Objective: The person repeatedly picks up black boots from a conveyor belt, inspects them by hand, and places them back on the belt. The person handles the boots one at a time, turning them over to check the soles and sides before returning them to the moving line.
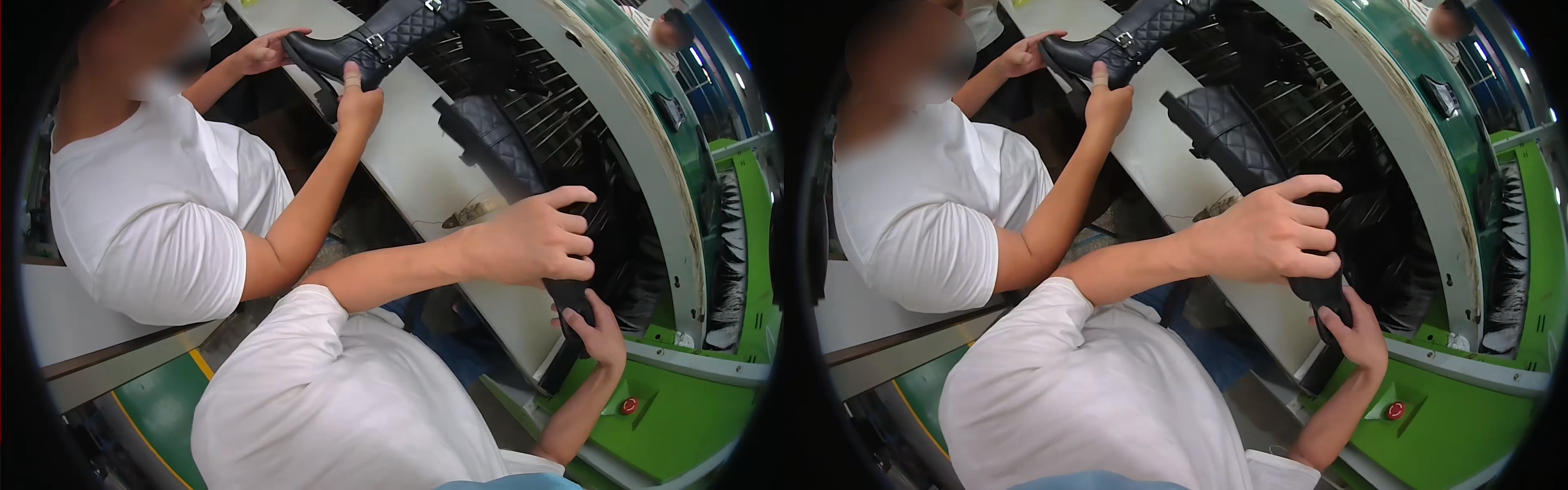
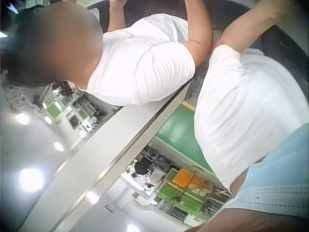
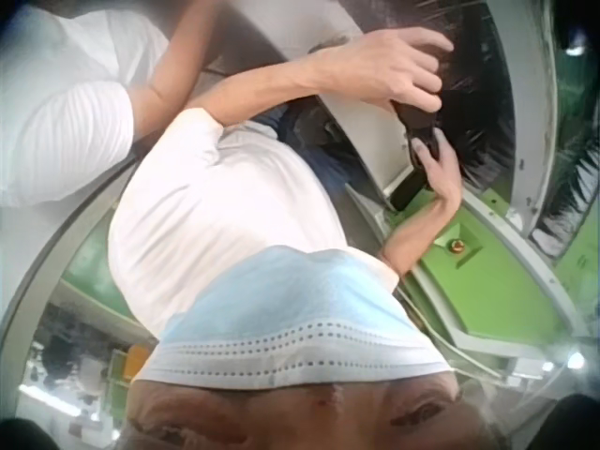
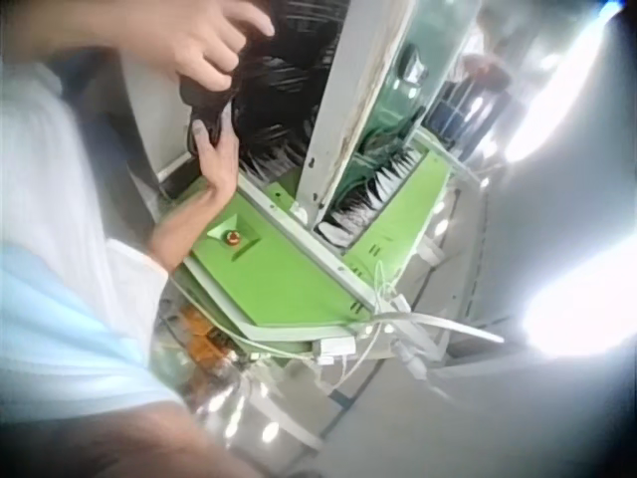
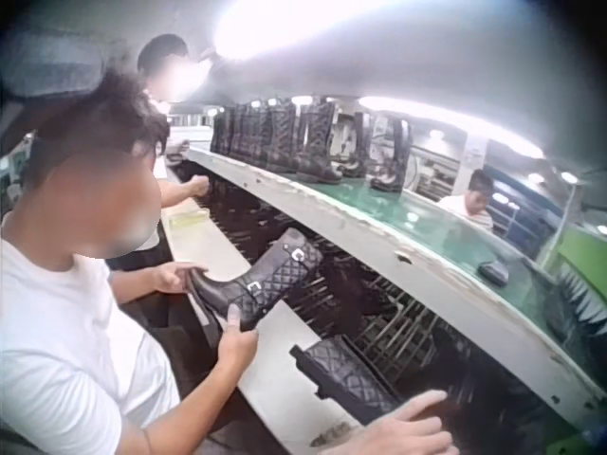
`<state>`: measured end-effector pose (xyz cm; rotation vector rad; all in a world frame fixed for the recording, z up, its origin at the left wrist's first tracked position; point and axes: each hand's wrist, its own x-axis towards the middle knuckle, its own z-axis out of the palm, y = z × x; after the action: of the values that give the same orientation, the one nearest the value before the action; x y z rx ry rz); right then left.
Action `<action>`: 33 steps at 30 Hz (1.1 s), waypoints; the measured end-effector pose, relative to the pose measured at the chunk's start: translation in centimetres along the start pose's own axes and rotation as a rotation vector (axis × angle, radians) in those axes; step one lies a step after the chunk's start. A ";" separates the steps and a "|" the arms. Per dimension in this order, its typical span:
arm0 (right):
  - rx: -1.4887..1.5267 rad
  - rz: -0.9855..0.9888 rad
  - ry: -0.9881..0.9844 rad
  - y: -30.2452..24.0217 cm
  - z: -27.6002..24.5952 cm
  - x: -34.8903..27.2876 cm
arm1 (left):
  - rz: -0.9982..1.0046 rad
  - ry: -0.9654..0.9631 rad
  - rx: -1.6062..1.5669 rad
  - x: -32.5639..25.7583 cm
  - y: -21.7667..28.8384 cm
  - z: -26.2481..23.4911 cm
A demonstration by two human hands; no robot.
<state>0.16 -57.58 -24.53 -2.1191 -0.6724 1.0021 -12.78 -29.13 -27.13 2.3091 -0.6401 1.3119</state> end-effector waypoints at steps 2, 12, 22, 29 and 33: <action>-0.608 0.019 -0.079 -1.0 -0.3 2.2 | -0.050 0.017 0.017 -2.1 0.2 1.4; -0.148 -0.277 0.481 9.7 3.8 6.7 | -0.393 -0.276 -0.261 -8.4 6.1 2.6; -0.584 -0.786 0.924 0.7 7.0 0.9 | -0.743 -0.374 -0.780 -4.2 2.1 5.6; -0.373 -0.816 0.951 1.7 7.3 1.0 | -0.831 -0.258 -0.699 -3.8 5.2 5.7; 0.251 -0.623 0.925 1.9 9.0 3.0 | -0.802 -0.202 -0.560 -3.5 5.6 6.2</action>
<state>-5.11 -53.43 -31.52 -1.7011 -0.6031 -0.2386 -13.34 -36.41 -32.44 1.8997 -0.0682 0.4541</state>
